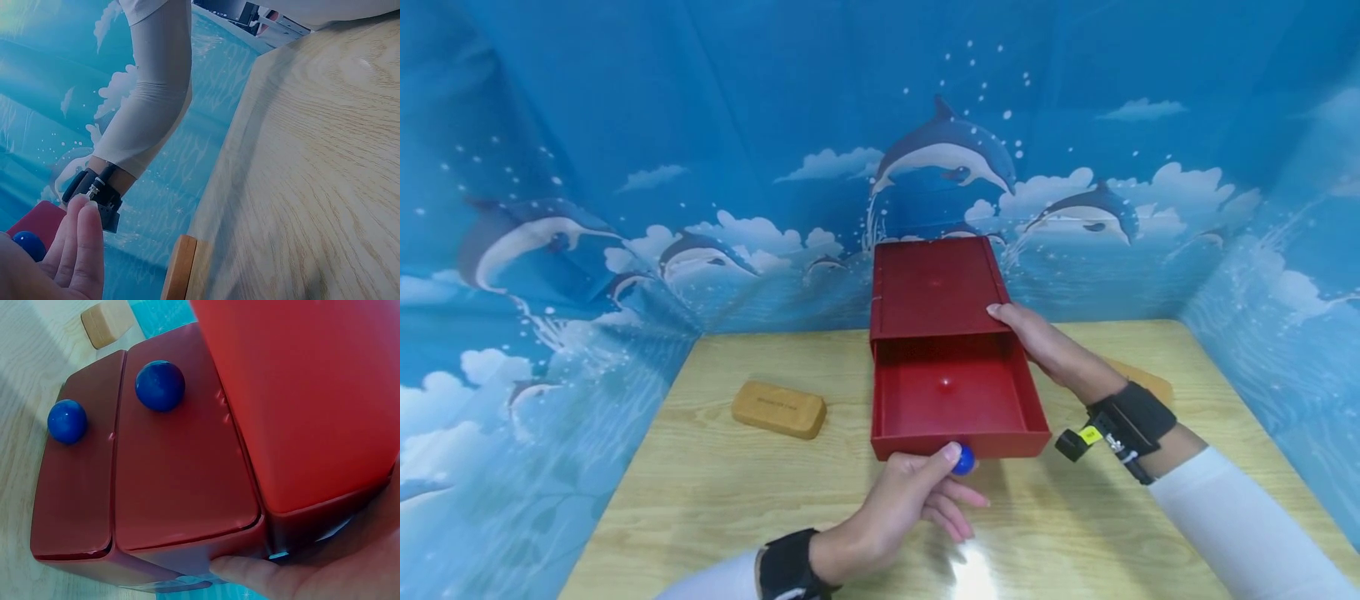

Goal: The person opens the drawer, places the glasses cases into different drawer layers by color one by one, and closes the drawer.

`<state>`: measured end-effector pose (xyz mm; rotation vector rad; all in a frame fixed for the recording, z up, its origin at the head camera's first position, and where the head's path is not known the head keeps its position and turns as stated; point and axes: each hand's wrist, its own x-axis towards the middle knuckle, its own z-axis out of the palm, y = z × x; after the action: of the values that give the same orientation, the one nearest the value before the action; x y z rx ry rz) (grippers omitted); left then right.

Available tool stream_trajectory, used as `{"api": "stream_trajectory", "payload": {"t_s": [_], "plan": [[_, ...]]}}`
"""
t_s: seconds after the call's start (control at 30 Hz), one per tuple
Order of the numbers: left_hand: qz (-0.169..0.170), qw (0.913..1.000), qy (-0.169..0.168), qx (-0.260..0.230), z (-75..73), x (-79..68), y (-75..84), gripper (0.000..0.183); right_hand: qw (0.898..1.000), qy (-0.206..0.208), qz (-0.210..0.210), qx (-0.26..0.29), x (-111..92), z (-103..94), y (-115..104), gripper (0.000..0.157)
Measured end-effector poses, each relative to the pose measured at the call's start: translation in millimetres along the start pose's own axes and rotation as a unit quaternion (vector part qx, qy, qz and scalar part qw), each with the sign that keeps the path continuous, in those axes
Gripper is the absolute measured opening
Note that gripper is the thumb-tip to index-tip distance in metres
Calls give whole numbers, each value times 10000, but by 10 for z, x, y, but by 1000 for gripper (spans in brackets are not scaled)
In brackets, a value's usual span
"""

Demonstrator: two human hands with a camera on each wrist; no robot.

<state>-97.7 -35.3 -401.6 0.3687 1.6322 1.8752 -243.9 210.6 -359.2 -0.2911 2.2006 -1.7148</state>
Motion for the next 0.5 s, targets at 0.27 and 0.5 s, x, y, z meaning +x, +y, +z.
{"api": "stream_trajectory", "payload": {"t_s": [0.27, 0.5], "plan": [[-60, 10000, -73, -9, 2, -25, 5, 45, 10000, 17, -14, -30, -8, -4, -4, 54], [-135, 9999, -90, 21, 18, -33, -12, 48, 10000, 52, 27, -21, 4, 2, 7, 54]]}}
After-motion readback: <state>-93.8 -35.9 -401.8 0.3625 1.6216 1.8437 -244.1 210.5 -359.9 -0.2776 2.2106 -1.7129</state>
